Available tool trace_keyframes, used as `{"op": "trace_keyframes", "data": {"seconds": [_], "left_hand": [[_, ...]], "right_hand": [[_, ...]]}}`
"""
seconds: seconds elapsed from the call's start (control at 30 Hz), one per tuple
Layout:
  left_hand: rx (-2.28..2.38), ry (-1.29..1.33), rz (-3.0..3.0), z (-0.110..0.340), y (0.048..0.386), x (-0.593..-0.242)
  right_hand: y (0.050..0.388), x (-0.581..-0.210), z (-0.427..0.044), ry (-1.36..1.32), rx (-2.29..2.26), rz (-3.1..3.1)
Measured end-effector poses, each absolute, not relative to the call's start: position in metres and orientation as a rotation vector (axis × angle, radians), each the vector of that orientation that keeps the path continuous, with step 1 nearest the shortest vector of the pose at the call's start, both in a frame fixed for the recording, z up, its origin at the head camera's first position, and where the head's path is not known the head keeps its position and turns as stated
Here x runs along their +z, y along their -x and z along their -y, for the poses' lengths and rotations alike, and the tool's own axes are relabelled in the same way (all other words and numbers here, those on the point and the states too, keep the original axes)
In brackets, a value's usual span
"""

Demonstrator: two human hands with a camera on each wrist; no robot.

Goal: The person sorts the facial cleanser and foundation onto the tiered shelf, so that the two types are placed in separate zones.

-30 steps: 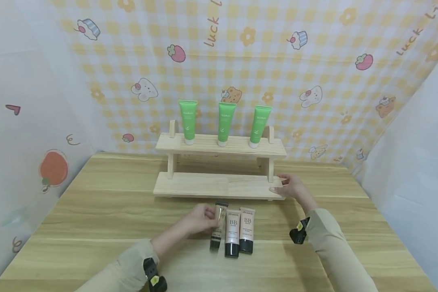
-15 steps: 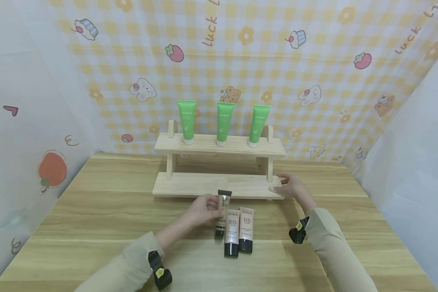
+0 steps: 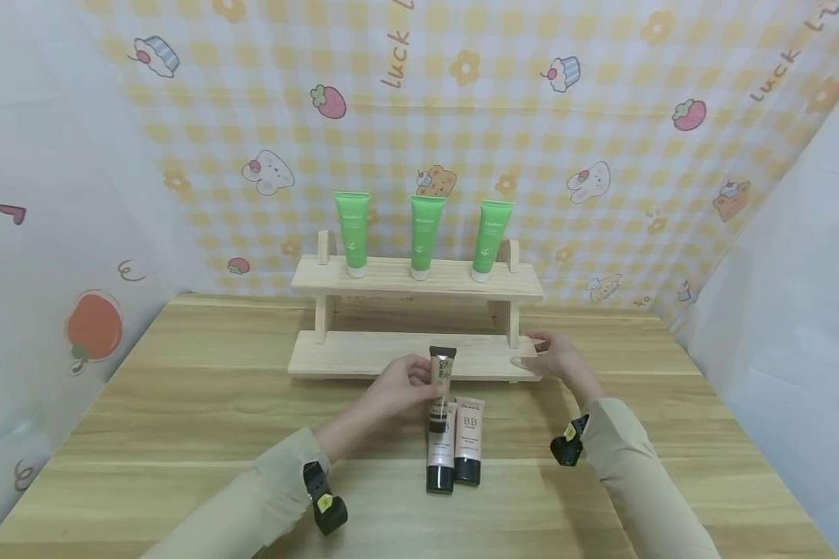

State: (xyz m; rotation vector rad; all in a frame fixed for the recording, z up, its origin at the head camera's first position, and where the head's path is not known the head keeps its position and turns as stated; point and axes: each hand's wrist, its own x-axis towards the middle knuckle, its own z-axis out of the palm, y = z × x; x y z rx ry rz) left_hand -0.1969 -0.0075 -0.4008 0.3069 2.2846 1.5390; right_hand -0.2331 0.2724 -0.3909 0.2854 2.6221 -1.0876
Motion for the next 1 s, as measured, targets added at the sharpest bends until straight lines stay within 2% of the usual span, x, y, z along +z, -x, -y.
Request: {"op": "trace_keyframes", "data": {"seconds": [1.0], "left_hand": [[1.569,-0.439,-2.345,-0.05,0.233,-0.38]], "right_hand": [[0.235,-0.394,-0.273,-0.299,-1.15,-2.623]]}}
